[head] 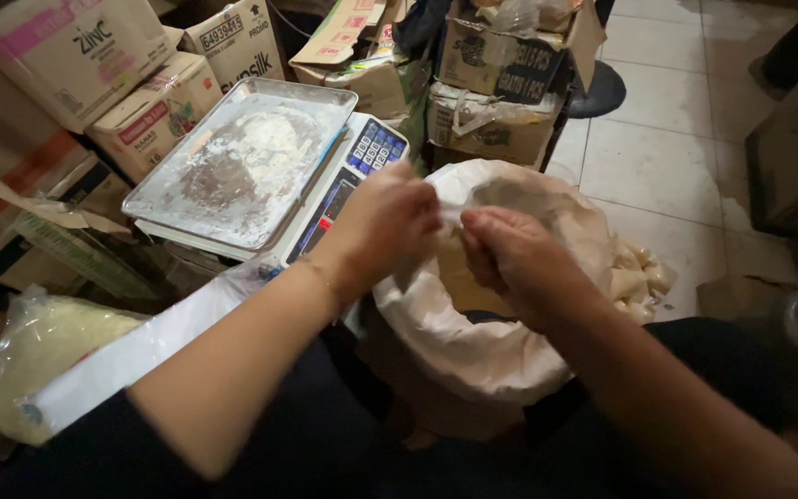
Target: The person scoops a white powder from a large sack into small plastic bags using a scoop, then places each bag on a digital scale to measure the weight. The person adjusts the amount of powder in the bags to reach a target weight before setting them aside.
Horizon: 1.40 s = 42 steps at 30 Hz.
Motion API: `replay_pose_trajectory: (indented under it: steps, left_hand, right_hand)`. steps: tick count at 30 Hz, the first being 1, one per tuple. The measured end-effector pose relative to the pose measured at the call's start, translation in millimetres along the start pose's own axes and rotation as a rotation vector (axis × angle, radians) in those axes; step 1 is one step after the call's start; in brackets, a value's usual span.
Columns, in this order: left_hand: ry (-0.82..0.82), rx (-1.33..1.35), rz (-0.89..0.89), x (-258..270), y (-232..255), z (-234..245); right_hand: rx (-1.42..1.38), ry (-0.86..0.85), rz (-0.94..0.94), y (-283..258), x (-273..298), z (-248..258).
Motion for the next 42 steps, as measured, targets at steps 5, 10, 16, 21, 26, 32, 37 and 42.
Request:
replay_pose_trajectory:
  steps: [5,10,16,21,26,32,37,42]
  left_hand:
    - [0.272,0.101,0.135,-45.3,7.8,17.1]
    - [0.3,1.131,0.498,-51.7,1.5,-13.9]
    - [-0.011,0.927,0.487,-17.6,-7.7,-1.4]
    - [0.117,0.504,0.692,24.7,-38.5,-14.0]
    - [0.308,0.41,0.789,75.9,-58.8,-50.1]
    - [0.34,0.553,0.888,118.6,-66.4,-89.6]
    - [0.55,0.546,0.89,139.2,-46.7,-94.4]
    - [0.683,0.692,1.049,156.3,-42.5,-109.8]
  right_hand:
    - [-0.246,-0.117,0.296,-36.8,23.9,-15.4]
    - [-0.477,-0.288,0.188,-52.2,10.6,-24.1]
    - [0.672,-0.073,0.312,-84.2,6.3,-19.8]
    - [1.236,0.165,0.846,-85.9,22.7,-46.1]
    - [1.652,0.31,0.904,-46.9,11.2,-55.5]
    - [1.296,0.329,0.928,-31.3,17.8,-51.1]
    - [0.877,0.523,0.381,1.6,-10.4,-15.9]
    - [0.823,0.495,0.474,20.7,-5.4,-26.7]
Point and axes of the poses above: each hand's wrist, its own x-axis away from the middle knuckle, its own z-axis out of the back of the hand, y = z × x, the point moved 9 cm from there along -x, towards the middle knuckle, and after that the axes turned 11 degrees about -z, right-handed, at the moved point
